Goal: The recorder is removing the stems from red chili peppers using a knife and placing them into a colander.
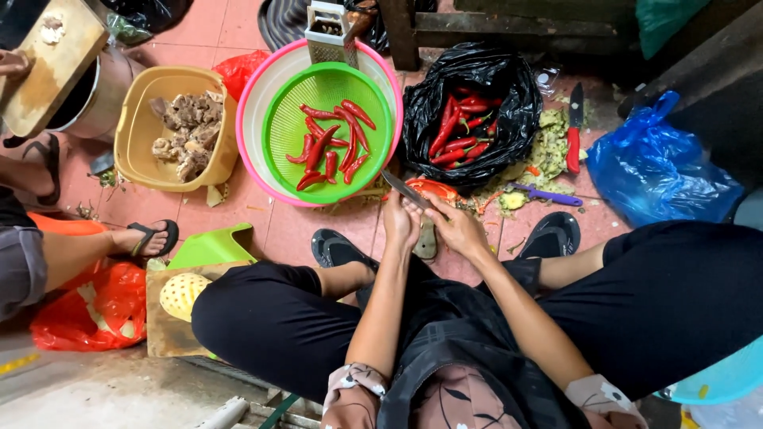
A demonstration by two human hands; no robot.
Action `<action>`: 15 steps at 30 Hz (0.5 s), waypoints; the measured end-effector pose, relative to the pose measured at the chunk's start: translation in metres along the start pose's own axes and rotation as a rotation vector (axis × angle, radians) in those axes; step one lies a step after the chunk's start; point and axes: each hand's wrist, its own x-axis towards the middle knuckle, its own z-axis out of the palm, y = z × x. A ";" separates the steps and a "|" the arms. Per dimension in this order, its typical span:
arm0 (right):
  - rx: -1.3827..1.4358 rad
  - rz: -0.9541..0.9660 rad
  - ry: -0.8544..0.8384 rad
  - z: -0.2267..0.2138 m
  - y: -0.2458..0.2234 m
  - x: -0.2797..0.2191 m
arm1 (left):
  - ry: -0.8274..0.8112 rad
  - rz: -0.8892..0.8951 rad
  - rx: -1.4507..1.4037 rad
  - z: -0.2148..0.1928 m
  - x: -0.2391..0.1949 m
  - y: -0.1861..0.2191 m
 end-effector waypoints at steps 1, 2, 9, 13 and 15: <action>0.000 -0.001 0.001 0.002 0.000 0.001 | -0.001 0.000 0.000 -0.003 0.005 -0.003; 0.007 0.010 0.023 0.004 0.001 0.002 | 0.022 0.000 -0.025 -0.008 0.009 -0.006; 0.212 0.019 0.134 0.010 -0.009 0.000 | 0.051 -0.059 -0.155 -0.065 0.066 -0.049; 0.467 -0.146 0.270 -0.004 -0.007 0.010 | 0.059 0.008 -0.218 -0.010 0.013 0.012; 0.701 0.027 0.310 -0.026 -0.022 0.005 | 0.056 0.115 -0.198 -0.021 0.025 0.026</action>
